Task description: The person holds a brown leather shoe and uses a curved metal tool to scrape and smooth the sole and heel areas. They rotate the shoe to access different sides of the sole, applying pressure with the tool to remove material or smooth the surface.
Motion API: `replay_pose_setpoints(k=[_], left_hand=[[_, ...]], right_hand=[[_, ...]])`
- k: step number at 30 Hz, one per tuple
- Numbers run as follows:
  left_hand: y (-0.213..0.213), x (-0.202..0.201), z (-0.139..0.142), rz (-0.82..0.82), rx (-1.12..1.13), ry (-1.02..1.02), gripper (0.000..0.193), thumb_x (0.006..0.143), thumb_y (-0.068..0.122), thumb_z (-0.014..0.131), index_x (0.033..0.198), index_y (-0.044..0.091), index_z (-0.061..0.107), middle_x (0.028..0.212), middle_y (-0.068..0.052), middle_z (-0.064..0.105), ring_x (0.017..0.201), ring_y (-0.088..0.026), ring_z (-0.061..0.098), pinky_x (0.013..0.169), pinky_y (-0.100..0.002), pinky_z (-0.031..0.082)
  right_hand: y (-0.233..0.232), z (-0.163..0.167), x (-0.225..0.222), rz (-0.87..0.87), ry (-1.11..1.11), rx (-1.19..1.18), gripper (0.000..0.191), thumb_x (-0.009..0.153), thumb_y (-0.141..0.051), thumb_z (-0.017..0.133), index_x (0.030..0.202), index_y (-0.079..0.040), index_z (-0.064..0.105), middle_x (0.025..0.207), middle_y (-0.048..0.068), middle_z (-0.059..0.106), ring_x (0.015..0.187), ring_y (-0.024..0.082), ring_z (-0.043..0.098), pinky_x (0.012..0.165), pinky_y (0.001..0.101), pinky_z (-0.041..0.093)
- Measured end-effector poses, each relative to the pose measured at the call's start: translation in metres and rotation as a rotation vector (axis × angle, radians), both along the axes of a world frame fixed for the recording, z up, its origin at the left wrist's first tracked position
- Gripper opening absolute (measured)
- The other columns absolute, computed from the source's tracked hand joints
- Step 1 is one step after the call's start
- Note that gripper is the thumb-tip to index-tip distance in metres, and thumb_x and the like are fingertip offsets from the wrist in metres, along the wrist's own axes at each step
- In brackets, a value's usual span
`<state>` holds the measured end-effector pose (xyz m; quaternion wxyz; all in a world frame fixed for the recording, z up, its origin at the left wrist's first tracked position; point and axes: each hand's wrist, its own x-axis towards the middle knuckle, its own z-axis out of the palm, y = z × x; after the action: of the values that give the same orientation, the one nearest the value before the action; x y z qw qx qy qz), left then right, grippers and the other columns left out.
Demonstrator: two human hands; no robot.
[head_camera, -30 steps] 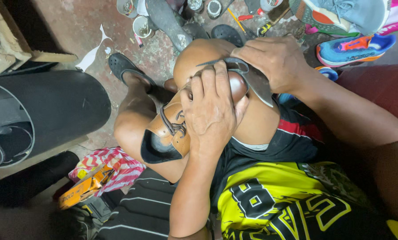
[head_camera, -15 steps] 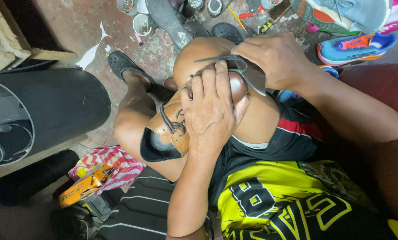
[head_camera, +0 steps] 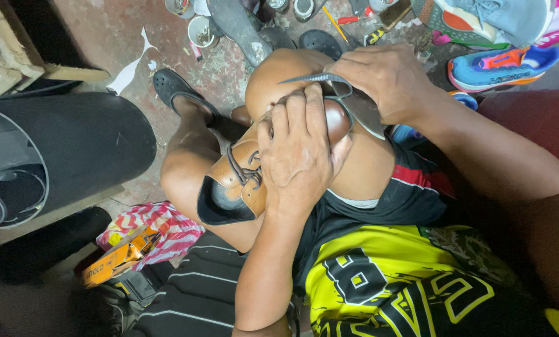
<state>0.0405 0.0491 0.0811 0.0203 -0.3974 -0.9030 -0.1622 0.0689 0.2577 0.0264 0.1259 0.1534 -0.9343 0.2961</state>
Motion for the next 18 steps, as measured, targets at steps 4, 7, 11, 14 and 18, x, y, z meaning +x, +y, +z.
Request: replay_pose_setpoints(k=[4, 7, 11, 14, 18], left_hand=[[0.0006, 0.0003, -0.0011, -0.001, -0.005, 0.020, 0.082, 0.078, 0.046, 0.082, 0.140, 0.000, 0.053, 0.125, -0.014, 0.057, 0.115, -0.036, 0.055, 0.100, -0.050, 0.045], [0.0017, 0.0021, -0.0027, 0.017, -0.040, 0.019, 0.085, 0.074, 0.046, 0.081, 0.140, -0.001, 0.053, 0.124, -0.015, 0.057, 0.114, -0.036, 0.055, 0.100, -0.050, 0.045], [0.0008, 0.0034, -0.0030, 0.011, -0.017, 0.024, 0.085, 0.074, 0.045, 0.081, 0.140, -0.001, 0.053, 0.125, -0.015, 0.057, 0.116, -0.035, 0.055, 0.104, -0.050, 0.045], [0.0004, 0.0031, -0.0014, -0.019, -0.011, 0.026, 0.083, 0.078, 0.045, 0.081, 0.140, -0.001, 0.052, 0.124, -0.016, 0.057, 0.116, -0.035, 0.055, 0.105, -0.051, 0.045], [-0.0005, 0.0042, -0.0001, -0.010, -0.002, 0.029, 0.082, 0.078, 0.045, 0.081, 0.140, -0.002, 0.052, 0.123, -0.016, 0.058, 0.115, -0.037, 0.055, 0.104, -0.051, 0.045]], right_hand=[[0.0051, -0.0017, 0.0020, 0.012, -0.047, 0.026, 0.036, 0.079, -0.012, 0.073, 0.114, -0.005, 0.066, 0.101, 0.012, 0.068, 0.094, 0.035, 0.068, 0.076, 0.0432, 0.053], [0.0078, -0.0009, 0.0068, -0.004, -0.047, 0.083, 0.037, 0.077, -0.012, 0.072, 0.113, -0.006, 0.068, 0.098, 0.011, 0.068, 0.093, 0.034, 0.069, 0.074, 0.0435, 0.052], [0.0084, 0.0004, 0.0089, 0.027, -0.007, 0.086, 0.038, 0.078, -0.012, 0.072, 0.115, -0.006, 0.067, 0.100, 0.011, 0.068, 0.095, 0.033, 0.069, 0.079, 0.0441, 0.053], [0.0093, 0.0016, 0.0057, 0.016, -0.075, 0.098, 0.035, 0.077, -0.013, 0.073, 0.111, -0.006, 0.068, 0.096, 0.011, 0.068, 0.094, 0.034, 0.069, 0.076, 0.0449, 0.053], [0.0099, 0.0040, 0.0003, 0.050, -0.103, 0.101, 0.044, 0.069, -0.012, 0.072, 0.112, -0.006, 0.069, 0.097, 0.012, 0.069, 0.092, 0.035, 0.069, 0.074, 0.0451, 0.053]])
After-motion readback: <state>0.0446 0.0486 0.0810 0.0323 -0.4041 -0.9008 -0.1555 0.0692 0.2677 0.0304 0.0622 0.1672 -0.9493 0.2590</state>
